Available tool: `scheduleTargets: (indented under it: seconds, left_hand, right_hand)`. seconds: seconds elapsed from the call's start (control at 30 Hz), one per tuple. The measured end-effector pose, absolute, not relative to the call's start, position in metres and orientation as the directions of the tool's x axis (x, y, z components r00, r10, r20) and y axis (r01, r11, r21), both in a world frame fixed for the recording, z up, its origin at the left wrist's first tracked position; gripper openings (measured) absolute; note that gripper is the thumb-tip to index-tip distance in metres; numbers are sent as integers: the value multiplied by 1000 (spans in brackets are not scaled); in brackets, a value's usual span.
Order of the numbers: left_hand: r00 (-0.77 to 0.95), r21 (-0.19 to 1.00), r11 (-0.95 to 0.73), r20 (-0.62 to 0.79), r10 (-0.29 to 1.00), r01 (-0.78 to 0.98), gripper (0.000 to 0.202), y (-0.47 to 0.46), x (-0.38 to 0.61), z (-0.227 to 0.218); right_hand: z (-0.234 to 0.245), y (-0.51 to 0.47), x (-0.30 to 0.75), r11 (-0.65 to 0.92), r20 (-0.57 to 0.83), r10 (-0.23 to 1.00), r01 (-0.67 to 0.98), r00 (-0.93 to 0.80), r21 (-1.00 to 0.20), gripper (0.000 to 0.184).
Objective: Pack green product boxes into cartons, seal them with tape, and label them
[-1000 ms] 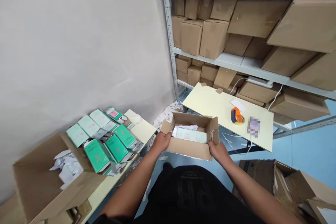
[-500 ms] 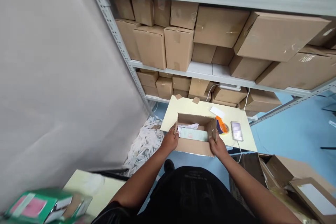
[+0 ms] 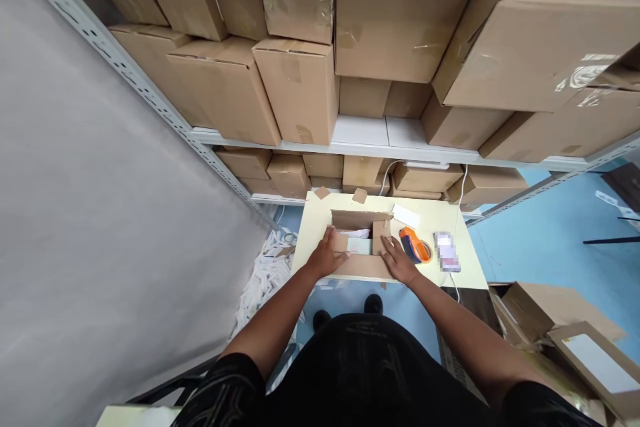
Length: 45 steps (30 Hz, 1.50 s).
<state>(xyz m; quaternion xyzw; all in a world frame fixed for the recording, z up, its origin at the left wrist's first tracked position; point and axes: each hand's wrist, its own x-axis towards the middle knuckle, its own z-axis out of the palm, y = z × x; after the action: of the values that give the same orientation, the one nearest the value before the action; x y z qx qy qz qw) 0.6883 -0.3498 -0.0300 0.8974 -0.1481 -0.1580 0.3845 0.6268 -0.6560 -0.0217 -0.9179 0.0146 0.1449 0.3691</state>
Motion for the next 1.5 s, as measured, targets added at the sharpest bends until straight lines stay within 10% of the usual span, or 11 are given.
scheduleTargets:
  seconds: [0.13, 0.43, 0.67, 0.9, 1.2, 1.5]
  left_hand:
    - [907, 796, -598, -181, -381, -92, 72, -343, 697, -34]
    - [936, 872, -419, -329, -121, 252, 97, -351, 692, -24]
    - [829, 809, -335, -545, -123, 482, 65, -333, 722, -8]
    - [943, 936, -308, -248, -222, 174, 58, -338, 754, 7]
    - [956, 777, -590, 55, -287, -222, 33, -348, 735, -21]
    - [929, 639, -701, 62, -365, -318, 32, -362, 732, 1]
  right_hand:
    - [-27, -677, 645, -678, -241, 153, -75, 958, -731, 60]
    - [-32, -724, 634, -641, -147, 489, 239, 860, -730, 92]
    - [-28, -681, 645, -655, -143, -3, -110, 990, -747, 76]
    - [-24, -655, 652, -566, -222, -269, -340, 937, -751, 73]
    - [-22, -653, 641, -541, -195, -381, -390, 903, -745, 60]
    - [-59, -728, 620, -879, -261, -408, -454, 875, -148, 28]
